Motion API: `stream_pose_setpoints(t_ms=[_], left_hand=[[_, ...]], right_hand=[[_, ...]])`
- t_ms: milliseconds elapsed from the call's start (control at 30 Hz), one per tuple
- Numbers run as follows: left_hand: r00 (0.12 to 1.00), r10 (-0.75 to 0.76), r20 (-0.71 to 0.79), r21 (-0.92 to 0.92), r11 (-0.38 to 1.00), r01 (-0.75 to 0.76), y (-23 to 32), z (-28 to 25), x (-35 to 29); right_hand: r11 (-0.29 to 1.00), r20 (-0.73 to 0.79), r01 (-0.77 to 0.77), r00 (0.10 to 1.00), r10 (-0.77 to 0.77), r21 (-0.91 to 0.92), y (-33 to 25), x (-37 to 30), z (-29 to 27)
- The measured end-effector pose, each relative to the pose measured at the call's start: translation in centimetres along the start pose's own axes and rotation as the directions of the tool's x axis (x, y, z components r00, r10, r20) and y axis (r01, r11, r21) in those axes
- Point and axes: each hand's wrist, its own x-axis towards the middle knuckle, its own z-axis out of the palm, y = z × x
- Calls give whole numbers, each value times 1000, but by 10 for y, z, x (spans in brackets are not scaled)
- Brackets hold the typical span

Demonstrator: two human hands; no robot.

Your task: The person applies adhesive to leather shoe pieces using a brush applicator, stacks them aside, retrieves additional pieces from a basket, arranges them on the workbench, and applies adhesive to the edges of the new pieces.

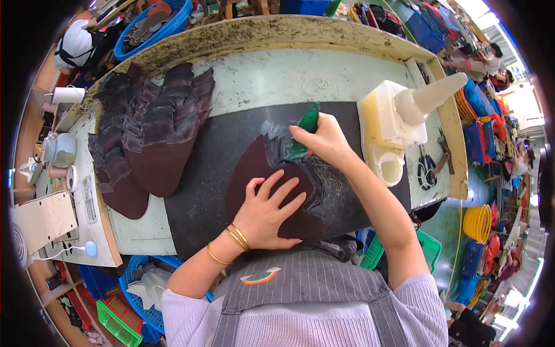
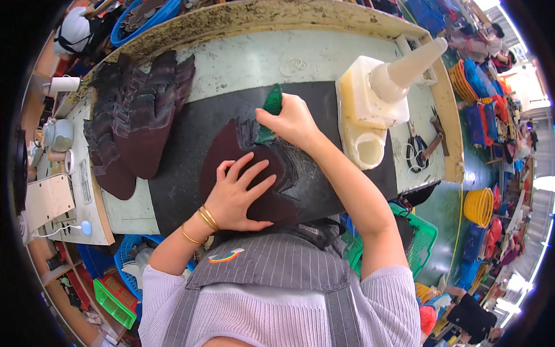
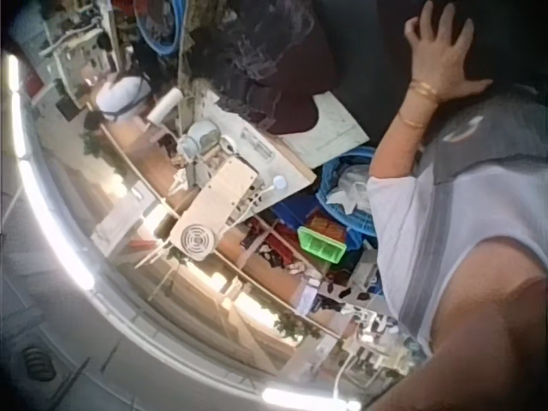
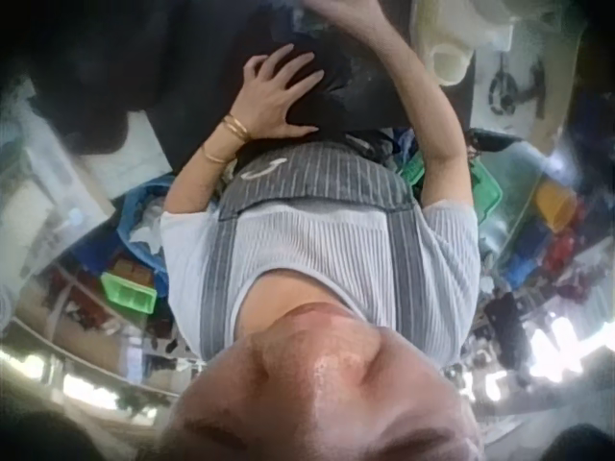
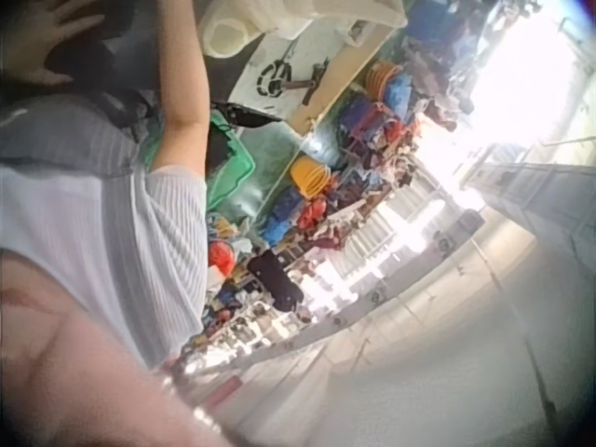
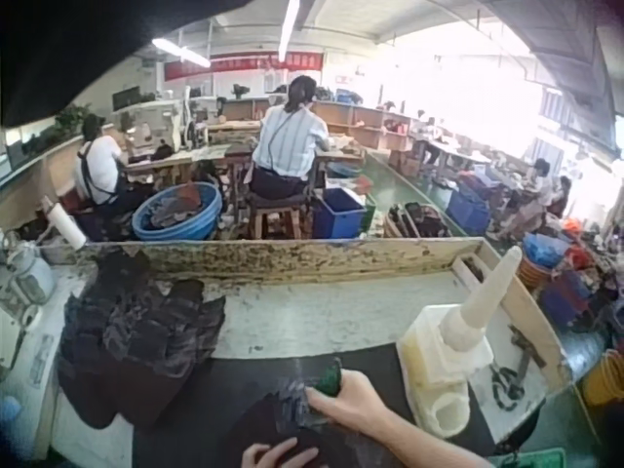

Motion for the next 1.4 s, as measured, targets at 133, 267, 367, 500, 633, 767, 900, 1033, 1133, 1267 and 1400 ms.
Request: stream_pose_setpoints(t_ms=[133, 267, 367, 500, 633, 767, 900, 1033, 1133, 1267, 1400], left_hand=[[1000, 1, -7, -33, 999, -1, -4, 3, 0], [999, 34, -12, -33, 999, -34, -5, 0, -2], [999, 32, -19, -18, 999, -33, -6, 3, 1], [999, 23, 48, 4, 1000, -23, 1, -8, -7], [998, -4, 63, 19, 1000, 3, 3, -5, -6], [999, -4, 37, 9, 1000, 3, 1, -3, -11], [1000, -4, 30, -10, 1000, 4, 1, 1, -13], [1000, -6, 18, -34, 999, 7, 0, -3, -8], [1000, -1, 9, -53, 999, 1, -2, -2, -7], [1000, 11, -19, -41, 999, -12, -4, -2, -10], [997, 33, -64, -73, 997, -38, -4, 9, -15]], right_hand=[[997, 47, -60, 997, 58, 57, 15, -48, -36], [967, -124, -105, 983, 137, 232, 29, -97, -21], [958, -230, 75, 973, -10, 276, 38, -118, -15], [948, -348, 79, 937, 36, 309, 32, -125, -3], [943, -290, 48, 956, 52, 329, 26, -135, -14], [931, -392, 146, 920, -4, 334, 7, -100, -24], [928, -355, 172, 934, -47, 329, 5, -76, -17], [975, -291, 51, 957, 15, 218, -9, -56, -6], [1000, -211, -9, 978, 2, -29, 0, -43, -7], [995, -120, -92, 988, 98, 49, -20, -41, -2], [997, 19, 11, 1000, -9, -70, -7, -35, -8]])
